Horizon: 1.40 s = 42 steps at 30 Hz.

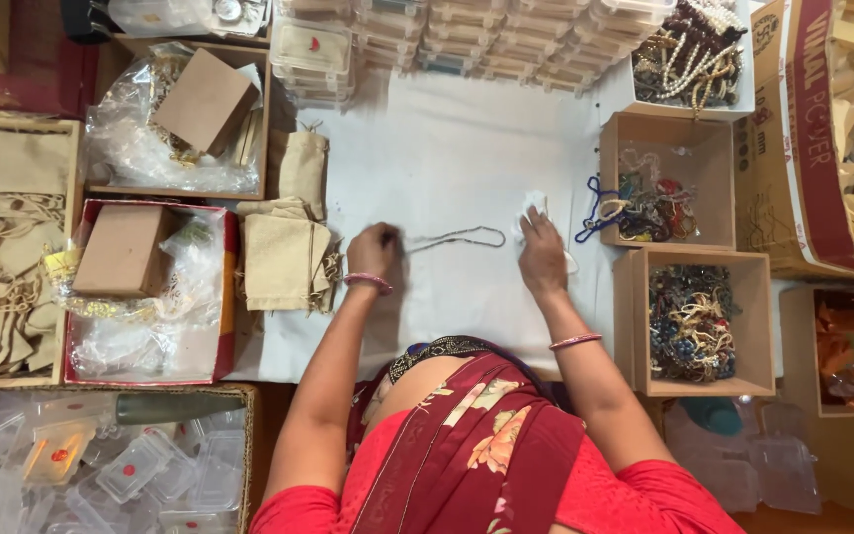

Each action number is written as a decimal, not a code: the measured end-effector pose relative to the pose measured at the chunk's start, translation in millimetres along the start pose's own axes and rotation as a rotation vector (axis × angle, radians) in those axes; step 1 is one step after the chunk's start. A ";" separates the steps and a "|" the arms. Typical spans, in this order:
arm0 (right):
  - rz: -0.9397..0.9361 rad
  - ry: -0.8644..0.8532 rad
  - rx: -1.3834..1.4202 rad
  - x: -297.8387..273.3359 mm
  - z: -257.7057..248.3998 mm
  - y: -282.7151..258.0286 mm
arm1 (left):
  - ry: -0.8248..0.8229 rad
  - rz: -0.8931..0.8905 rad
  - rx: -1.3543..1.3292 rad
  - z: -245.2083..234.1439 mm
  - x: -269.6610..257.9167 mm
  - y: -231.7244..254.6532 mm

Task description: The person cleans a small plastic container with a white cloth, then picks up a beaded necklace from a box. They wipe the necklace with the cloth and place it into a small beige pouch. The person then picks up another plastic container and wipes it with the cloth.

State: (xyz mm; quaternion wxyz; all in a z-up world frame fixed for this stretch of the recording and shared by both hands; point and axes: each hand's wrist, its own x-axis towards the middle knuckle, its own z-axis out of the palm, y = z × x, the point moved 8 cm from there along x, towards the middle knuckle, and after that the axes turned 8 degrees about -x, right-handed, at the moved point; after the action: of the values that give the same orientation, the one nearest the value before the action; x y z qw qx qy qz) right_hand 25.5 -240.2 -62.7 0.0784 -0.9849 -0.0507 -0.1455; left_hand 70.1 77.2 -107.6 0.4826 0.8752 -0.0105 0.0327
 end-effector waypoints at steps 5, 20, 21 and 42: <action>-0.167 -0.013 0.026 18.9 -5.4 -75.7 | 0.083 0.456 0.195 7.6 -10.9 90.7; 0.208 -0.021 -0.097 7.6 15.4 32.3 | -0.304 0.590 0.445 77.7 -54.1 72.1; 0.219 0.053 -0.078 9.1 14.2 29.8 | -0.338 0.565 0.445 78.3 -52.4 73.6; 0.173 0.155 0.031 22.9 0.3 10.7 | -0.233 0.348 0.322 15.3 -30.9 53.9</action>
State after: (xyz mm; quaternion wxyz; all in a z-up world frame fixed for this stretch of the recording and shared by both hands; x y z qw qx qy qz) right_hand 48.7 -249.0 -57.7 0.1095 -0.9701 0.0382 -0.2130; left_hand 37.3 35.1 -72.3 0.3197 0.9236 -0.2109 0.0152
